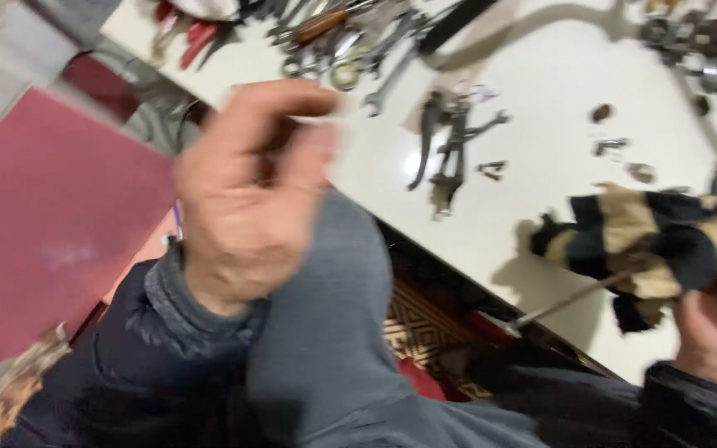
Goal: Cleaning a metal bicycle component by wiping it repeatedly with a cloth.
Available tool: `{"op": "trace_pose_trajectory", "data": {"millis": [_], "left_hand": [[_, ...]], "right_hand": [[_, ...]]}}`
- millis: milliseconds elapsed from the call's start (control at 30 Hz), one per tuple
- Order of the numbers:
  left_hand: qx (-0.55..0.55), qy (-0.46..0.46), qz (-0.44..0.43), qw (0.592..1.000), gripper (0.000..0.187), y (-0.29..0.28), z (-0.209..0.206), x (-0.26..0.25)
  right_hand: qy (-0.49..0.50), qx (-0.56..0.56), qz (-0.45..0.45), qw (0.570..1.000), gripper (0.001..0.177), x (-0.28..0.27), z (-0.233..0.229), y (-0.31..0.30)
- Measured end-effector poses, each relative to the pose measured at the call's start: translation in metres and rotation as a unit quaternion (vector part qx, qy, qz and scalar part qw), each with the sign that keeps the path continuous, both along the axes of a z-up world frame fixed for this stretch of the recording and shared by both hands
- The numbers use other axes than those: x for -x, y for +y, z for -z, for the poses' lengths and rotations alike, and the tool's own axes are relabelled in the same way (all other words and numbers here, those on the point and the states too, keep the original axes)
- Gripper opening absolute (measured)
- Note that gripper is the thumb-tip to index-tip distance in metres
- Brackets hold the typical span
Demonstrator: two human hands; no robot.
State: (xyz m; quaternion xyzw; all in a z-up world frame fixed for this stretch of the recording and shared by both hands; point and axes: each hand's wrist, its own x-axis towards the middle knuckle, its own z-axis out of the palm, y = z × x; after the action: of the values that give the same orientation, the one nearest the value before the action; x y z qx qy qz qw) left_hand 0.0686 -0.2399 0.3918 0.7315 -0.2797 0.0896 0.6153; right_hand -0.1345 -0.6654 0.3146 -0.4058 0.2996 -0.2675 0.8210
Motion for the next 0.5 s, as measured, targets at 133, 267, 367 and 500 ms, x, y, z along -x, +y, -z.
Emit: {"op": "trace_pose_trajectory", "data": {"millis": [133,267,367,500], "left_hand": [[-0.108,0.156,0.326,0.926,0.029,-0.078,-0.035,0.012],[-0.327,0.173,0.440,0.818,0.034,-0.139,-0.030,0.036],[-0.449,0.206,0.511,0.703,0.044,-0.162,-0.005,0.053],[-0.378,0.279,0.524,0.710,0.039,-0.173,0.022,0.066]], "right_hand": [[-0.002,0.061,0.073,0.995,0.031,-0.025,-0.049,0.079],[0.004,0.055,0.123,0.991,0.024,-0.024,-0.060,0.088],[-0.019,0.028,0.116,0.993,0.025,-0.020,-0.065,0.087],[-0.023,0.005,0.132,0.991,0.029,-0.019,-0.074,0.092]]}}
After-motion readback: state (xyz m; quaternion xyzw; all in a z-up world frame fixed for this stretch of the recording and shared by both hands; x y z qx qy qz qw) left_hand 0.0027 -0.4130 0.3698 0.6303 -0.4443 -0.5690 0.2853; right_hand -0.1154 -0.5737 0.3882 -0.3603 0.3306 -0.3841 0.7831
